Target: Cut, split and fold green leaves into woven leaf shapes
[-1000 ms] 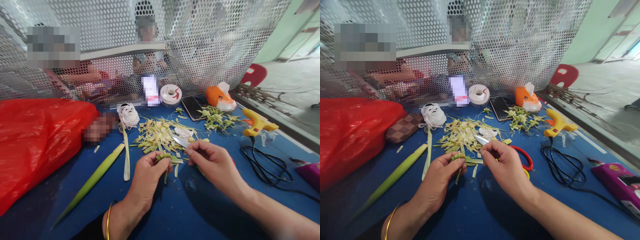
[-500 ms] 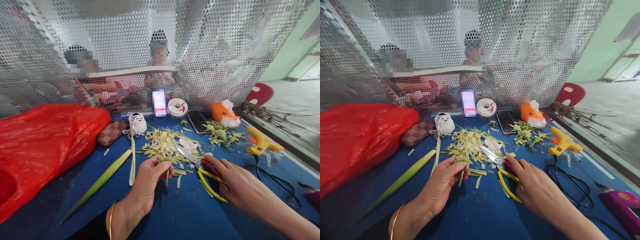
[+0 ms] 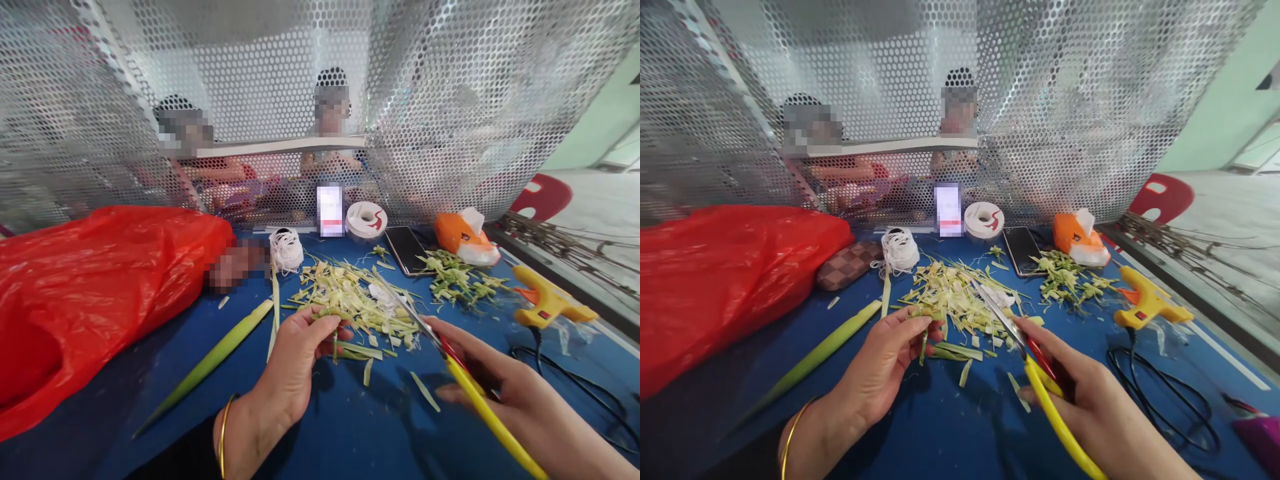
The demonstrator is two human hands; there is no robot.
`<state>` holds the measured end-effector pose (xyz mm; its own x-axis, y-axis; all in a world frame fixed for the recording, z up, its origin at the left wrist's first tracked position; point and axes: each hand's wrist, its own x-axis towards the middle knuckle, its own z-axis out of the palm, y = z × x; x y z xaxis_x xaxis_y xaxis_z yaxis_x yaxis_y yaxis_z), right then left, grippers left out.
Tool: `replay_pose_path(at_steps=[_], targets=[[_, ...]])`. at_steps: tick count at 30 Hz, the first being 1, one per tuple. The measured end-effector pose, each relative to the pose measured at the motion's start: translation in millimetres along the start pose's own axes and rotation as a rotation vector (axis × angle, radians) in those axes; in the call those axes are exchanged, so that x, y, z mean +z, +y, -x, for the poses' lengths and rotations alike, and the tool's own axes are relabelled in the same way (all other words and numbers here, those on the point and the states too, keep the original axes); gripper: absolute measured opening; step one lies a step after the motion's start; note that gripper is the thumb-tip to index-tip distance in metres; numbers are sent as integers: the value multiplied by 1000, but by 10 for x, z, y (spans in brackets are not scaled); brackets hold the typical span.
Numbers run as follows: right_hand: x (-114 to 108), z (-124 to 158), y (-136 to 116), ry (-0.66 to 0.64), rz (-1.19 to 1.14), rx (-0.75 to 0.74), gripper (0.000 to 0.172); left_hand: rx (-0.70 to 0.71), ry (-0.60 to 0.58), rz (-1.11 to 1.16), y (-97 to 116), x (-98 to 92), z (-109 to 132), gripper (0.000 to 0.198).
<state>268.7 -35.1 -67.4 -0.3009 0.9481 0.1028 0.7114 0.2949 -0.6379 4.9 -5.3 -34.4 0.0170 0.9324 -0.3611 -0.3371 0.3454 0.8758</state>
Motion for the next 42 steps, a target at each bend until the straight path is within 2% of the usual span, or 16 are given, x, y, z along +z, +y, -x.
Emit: replay_pose_path(at_steps=[3, 8, 14, 20, 23, 28, 42], targets=[[42, 1, -27, 14, -101, 50, 56, 5, 23, 17, 21, -2, 0, 15], [131, -7, -68, 65, -173, -14, 48, 5, 35, 50, 33, 1, 15, 13], [130, 36, -109, 45, -138, 20, 68, 21, 28, 75, 21, -15, 7, 14], [106, 37, -130, 154, 62, -179, 61, 19, 14, 96, 8, -1, 42, 12], [104, 18, -153, 158, 101, -276, 54, 16, 11, 88, -2, 4, 51, 12], [116, 1, -196, 158, 91, -332, 49, 37, -22, 64, -27, -10, 40, 12], [164, 40, -228, 122, -2, -237, 49, 12, 10, 167, -23, 22, 57, 10]])
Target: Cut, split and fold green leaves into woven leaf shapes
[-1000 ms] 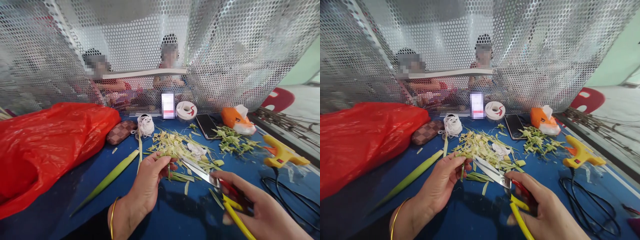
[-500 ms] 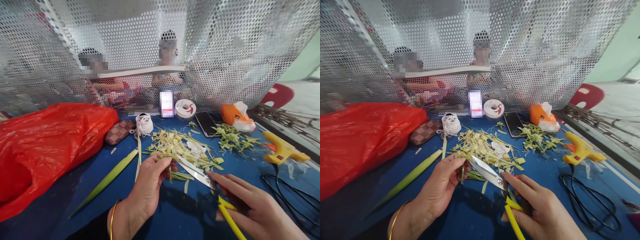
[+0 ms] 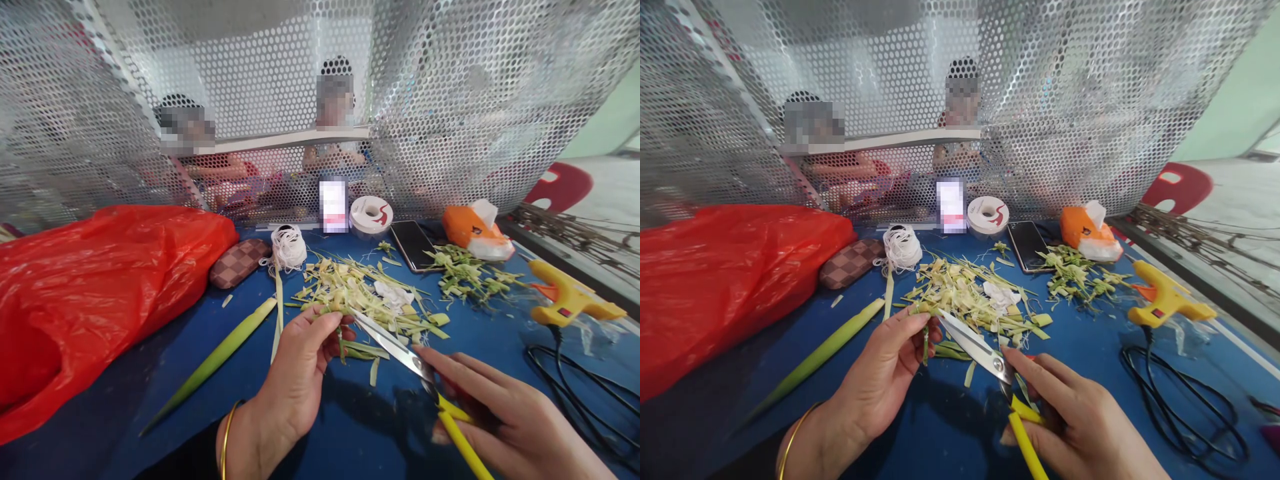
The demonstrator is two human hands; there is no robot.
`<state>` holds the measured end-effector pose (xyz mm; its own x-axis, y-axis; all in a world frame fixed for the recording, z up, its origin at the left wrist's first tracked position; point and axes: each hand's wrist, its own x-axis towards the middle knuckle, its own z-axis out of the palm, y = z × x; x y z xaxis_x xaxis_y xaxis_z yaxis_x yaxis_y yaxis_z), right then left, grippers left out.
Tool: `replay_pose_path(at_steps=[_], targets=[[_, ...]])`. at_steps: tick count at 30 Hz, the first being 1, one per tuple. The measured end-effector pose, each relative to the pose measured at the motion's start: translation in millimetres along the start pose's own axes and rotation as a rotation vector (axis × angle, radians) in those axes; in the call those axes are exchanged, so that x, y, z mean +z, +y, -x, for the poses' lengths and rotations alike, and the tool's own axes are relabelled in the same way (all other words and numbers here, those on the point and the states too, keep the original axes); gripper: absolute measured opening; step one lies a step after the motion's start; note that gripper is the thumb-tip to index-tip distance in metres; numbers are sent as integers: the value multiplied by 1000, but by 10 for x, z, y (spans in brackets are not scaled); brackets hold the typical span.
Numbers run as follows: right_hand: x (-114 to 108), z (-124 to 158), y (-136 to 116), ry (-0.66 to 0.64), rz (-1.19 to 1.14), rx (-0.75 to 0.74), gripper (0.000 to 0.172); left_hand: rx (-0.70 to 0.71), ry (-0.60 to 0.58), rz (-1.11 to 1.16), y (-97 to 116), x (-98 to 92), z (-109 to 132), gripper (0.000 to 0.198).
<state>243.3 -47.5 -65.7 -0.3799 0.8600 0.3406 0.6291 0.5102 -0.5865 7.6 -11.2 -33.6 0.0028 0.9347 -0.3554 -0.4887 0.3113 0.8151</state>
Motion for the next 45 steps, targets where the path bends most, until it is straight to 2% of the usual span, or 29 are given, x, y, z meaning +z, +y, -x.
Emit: replay_pose_path(at_steps=[8, 13, 19, 27, 34, 37, 41, 45], targets=[[10, 4, -22, -26, -18, 27, 49, -63, -23, 140, -44, 12, 11, 9], [51, 23, -11, -22, -21, 19, 51, -121, 39, 249, -88, 17, 17, 9], [92, 36, -45, -16, -9, 92, 50, -202, 94, 342, -84, 59, 23, 1], [197, 38, -97, 36, 34, 89, 50, -250, 181, 428, -67, 103, 72, 10], [189, 16, -133, 47, 24, 100, 49, -255, 169, 446, -108, 115, 77, 7], [181, 34, -126, 52, 16, 119, 48, -199, 129, 360, -107, 118, 88, 4], [205, 78, -62, 57, -33, 125, 49, -16, 49, 110, -75, 114, 92, 9], [216, 124, 46, 101, -84, 133, 51, 101, 118, -71, -48, 94, 68, 9]])
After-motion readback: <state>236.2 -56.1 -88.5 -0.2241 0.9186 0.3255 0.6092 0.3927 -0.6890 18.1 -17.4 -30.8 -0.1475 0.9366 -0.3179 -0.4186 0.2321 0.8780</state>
